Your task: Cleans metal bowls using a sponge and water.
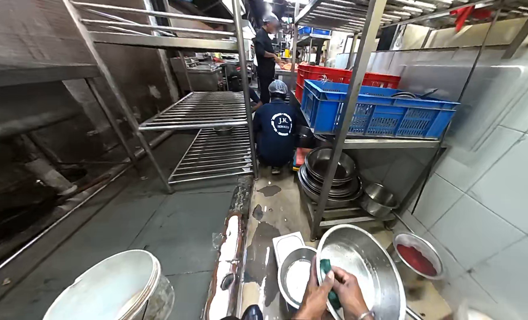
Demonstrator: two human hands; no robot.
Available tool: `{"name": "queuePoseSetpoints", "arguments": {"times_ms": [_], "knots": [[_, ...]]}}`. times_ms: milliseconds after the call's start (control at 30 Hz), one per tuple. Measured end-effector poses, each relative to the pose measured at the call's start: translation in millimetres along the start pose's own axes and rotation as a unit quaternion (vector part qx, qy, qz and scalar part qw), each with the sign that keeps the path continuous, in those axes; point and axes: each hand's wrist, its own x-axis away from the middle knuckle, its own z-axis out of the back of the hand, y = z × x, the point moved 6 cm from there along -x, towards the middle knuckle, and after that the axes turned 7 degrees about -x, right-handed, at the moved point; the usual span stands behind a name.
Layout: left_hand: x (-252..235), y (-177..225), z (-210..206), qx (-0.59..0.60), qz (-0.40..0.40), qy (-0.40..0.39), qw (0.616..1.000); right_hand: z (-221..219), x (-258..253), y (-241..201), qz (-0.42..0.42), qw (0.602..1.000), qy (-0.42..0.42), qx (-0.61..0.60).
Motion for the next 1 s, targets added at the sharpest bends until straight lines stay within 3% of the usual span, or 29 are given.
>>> {"name": "queuePoseSetpoints", "arguments": {"times_ms": [100, 200, 300, 400, 533, 667, 733, 867, 933, 1000], "knots": [[-2, 15, 5, 0.004, -0.001, 0.018, 1.0, -2, 4, -21, 0.066, 0.989, -0.079, 0.104], [-5, 27, 18, 0.001, -0.015, 0.068, 0.998, 4, 25, -30, 0.107, 0.942, -0.163, 0.274], [-4, 27, 31, 0.026, -0.002, 0.105, 0.994, 33, 37, -32, 0.097, 0.859, -0.254, 0.433], [1, 32, 28, 0.02, -0.001, 0.072, 0.997, 80, 15, -35, 0.075, 0.749, -0.266, 0.603], [12, 31, 11, -0.034, 0.067, 0.005, 0.997, 120, -30, -70, 0.251, 0.629, -0.231, 0.699], [17, 29, -1, -0.013, 0.121, -0.023, 0.992, 106, -52, -117, 0.349, 0.54, -0.231, 0.73], [15, 29, -2, 0.012, 0.113, -0.007, 0.994, 106, -55, -120, 0.363, 0.55, -0.208, 0.723], [0, 28, 2, 0.007, 0.032, 0.05, 0.998, 130, -40, -74, 0.28, 0.664, -0.097, 0.687], [-5, 27, 5, 0.003, -0.009, 0.064, 0.998, 125, -13, -39, 0.184, 0.711, -0.063, 0.675], [-6, 27, 6, 0.002, -0.038, 0.071, 0.997, 101, 22, -15, 0.052, 0.771, -0.088, 0.629]]}}
